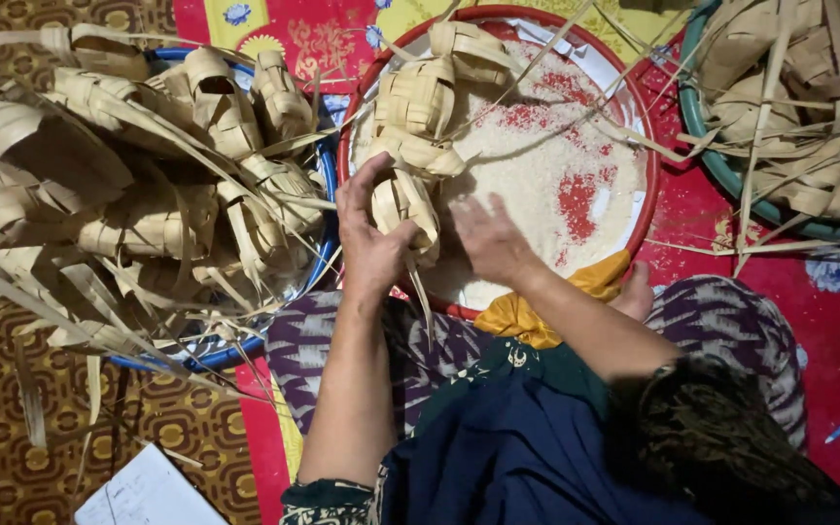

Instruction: Filling woven palm leaf pouches with rice and closing them by pulling the leaf strips.

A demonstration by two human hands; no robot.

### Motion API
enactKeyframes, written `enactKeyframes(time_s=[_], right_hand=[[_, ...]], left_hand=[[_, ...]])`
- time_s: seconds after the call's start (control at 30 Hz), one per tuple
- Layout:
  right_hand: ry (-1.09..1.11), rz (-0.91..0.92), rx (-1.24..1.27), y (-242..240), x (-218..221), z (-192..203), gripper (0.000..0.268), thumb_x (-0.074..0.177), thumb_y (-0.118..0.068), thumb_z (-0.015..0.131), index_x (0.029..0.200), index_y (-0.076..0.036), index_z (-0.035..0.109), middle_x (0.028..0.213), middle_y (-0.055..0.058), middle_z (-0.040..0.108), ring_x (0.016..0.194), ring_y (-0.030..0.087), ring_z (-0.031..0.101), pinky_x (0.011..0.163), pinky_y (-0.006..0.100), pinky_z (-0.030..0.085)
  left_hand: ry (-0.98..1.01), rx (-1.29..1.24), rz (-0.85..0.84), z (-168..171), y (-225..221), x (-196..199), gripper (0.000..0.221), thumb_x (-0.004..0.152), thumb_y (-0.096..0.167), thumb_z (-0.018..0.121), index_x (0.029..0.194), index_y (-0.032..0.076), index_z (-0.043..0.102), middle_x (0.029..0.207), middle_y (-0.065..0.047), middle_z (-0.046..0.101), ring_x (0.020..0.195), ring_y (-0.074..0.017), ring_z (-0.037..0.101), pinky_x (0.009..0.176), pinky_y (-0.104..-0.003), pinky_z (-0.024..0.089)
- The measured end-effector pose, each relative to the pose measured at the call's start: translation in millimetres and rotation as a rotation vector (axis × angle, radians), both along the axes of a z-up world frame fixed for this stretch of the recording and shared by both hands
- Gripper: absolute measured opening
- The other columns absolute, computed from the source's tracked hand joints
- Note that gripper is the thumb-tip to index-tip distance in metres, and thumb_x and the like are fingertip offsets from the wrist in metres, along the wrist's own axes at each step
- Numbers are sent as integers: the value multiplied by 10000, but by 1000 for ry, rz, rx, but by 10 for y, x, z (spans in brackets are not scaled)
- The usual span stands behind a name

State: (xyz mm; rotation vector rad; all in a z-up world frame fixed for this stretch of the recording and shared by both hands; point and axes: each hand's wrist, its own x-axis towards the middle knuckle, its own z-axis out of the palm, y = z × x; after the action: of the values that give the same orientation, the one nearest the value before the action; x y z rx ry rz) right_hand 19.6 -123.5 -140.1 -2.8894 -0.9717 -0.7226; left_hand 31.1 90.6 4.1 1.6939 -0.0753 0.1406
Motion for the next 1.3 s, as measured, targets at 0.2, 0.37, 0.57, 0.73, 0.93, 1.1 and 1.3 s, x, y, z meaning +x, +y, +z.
enactKeyframes(time_s=[0.2, 0.37, 0.57, 0.73, 0.93, 1.1, 1.3], right_hand=[[382, -356, 969, -780, 78, 297, 139, 970, -113, 607, 1073, -106, 701, 1160, 139, 665, 1195, 334, 598, 1067, 494, 432], [299, -711, 1550, -692, -110, 622, 327, 1018, -404, 462, 1232, -225, 632, 1252, 17, 647, 1220, 236, 588, 1043, 431, 450], [511, -680, 1613, -139, -70, 651, 460, 1037, -365, 470, 1431, -136, 528, 1437, 163, 550, 1397, 338, 466, 1170, 450, 345], [873, -443, 2328, -183, 186, 511, 623, 1002, -419, 515, 1509, -60, 481, 1543, 226, 473, 1412, 383, 476, 1206, 466, 335], [958, -418, 2743, -246, 511, 662, 475, 869, -286, 676, 1254, -9, 683, 1226, 210, 711, 1026, 385, 717, 973, 539, 564], [921, -84, 2590, -329, 701, 1062, 350, 837, -361, 638, 1047, -83, 667, 877, 153, 684, 739, 290, 659, 699, 454, 608], [804, 2, 2311, -229, 657, 1555, 237, 916, -315, 532, 848, -110, 628, 724, 93, 655, 664, 236, 678, 692, 370, 608]], left_hand=[[62, -35, -121, -198, -345, -124, 900, 494, -86, 695, 1355, 174, 649, 1240, -163, 495, 1272, -380, 544, 1174, -523, 339], [126, 117, -153, -277, -794, -262, 876, 544, -51, 748, 1365, 235, 635, 1277, -185, 450, 1291, -428, 462, 1140, -557, 359], [241, 314, -222, -339, -865, -172, 935, 636, 26, 770, 1475, 317, 479, 1445, -225, 355, 1388, -504, 316, 1068, -723, 348], [273, 286, -285, -117, -812, -214, 997, 662, 26, 755, 1543, 311, 387, 1519, -283, 268, 1391, -549, 260, 1062, -783, 299], [307, 483, -257, 26, -784, -223, 1116, 665, 374, 949, 1577, 394, 305, 1581, -215, 245, 1411, -500, 251, 1076, -696, 285], [319, 497, -230, 67, -818, -217, 1171, 631, 321, 981, 1578, 393, 296, 1575, -188, 236, 1411, -482, 232, 1073, -686, 276], [321, 503, -234, 24, -813, -217, 1197, 619, 358, 978, 1574, 428, 259, 1574, -159, 222, 1422, -462, 236, 1063, -645, 303]])
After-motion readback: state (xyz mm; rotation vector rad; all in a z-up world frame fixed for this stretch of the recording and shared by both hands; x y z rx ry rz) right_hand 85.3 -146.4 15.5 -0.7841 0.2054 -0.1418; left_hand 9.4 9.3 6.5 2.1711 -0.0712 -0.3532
